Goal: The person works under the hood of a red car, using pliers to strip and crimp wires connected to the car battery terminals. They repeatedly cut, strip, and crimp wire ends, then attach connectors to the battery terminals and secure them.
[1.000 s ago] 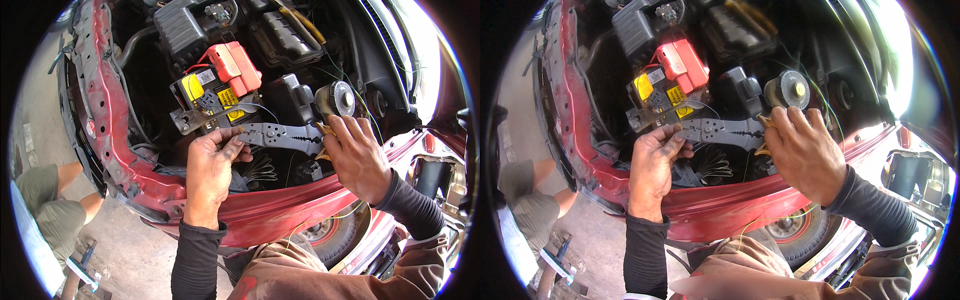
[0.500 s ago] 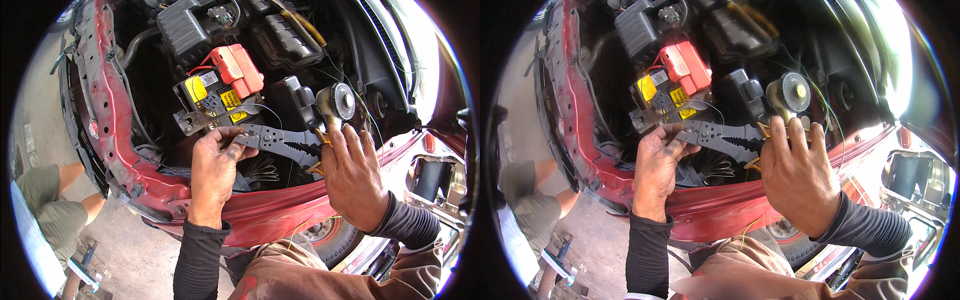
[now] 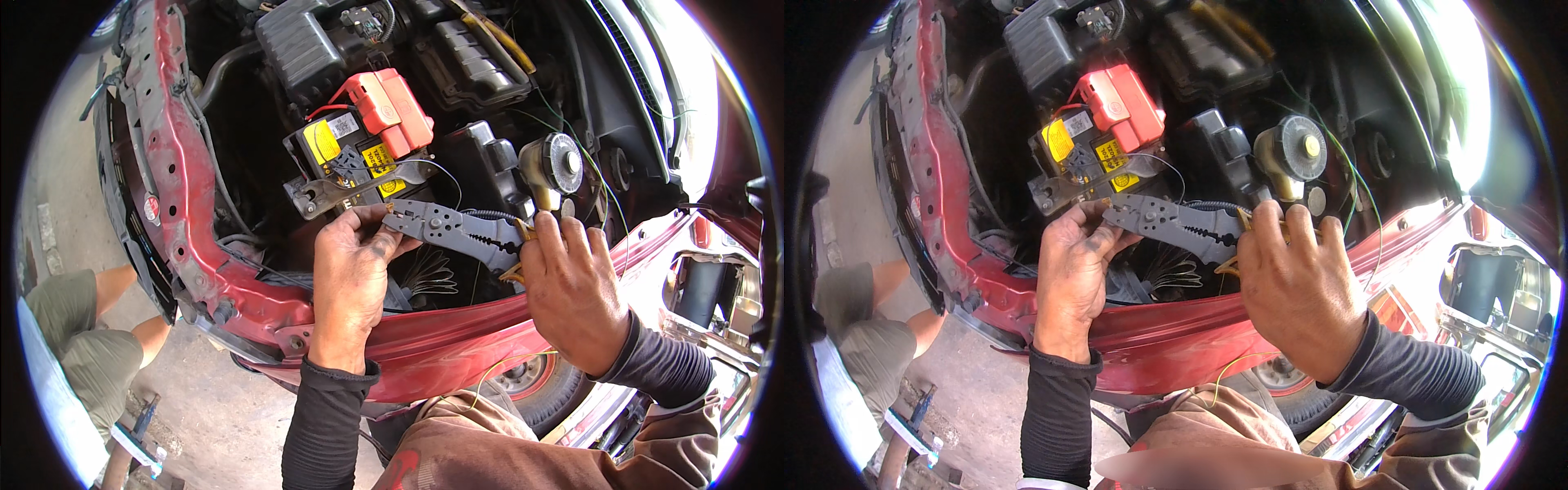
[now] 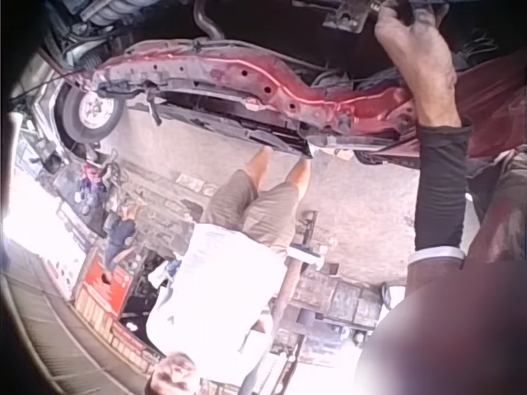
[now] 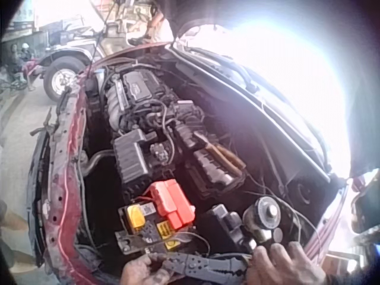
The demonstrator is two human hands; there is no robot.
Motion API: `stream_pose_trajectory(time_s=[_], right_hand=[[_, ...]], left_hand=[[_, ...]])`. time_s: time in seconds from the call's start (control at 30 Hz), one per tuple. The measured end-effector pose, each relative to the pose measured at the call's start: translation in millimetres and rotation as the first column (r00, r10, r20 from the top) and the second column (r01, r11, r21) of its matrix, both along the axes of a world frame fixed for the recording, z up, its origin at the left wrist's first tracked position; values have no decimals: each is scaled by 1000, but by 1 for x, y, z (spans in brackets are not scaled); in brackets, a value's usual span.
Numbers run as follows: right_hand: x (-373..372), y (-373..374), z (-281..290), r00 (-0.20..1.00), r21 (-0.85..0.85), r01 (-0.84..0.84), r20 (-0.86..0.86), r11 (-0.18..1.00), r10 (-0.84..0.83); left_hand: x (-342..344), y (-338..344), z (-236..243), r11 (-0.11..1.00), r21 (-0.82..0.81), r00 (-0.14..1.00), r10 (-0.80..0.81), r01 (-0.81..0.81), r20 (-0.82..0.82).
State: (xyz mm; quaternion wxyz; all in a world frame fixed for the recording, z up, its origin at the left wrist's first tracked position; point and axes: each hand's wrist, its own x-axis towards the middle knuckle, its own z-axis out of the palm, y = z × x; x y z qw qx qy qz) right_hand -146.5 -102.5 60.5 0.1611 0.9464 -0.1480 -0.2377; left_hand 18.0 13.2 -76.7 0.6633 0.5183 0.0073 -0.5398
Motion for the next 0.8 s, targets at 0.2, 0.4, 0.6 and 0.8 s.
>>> stream_pose_trajectory(time_s=[0.2,0.4,0.6,0.8], right_hand=[[-1,-13,-1,999,42,-46,24,998,45],[-1,-29,-3,985,11,-145,96,989,143],[-6,-38,-5,988,58,-137,75,989,132],[-5,-44,-4,985,71,-154,95,986,147]], left_hand=[[2,1,-3,1000,3,999,9,-9,-37],[3,2,-6,1000,7,1000,-4,4,-11],[3,3,-6,1000,-5,1000,-10,10,7],[3,3,-6,1000,-13,1000,-16,16,1]])
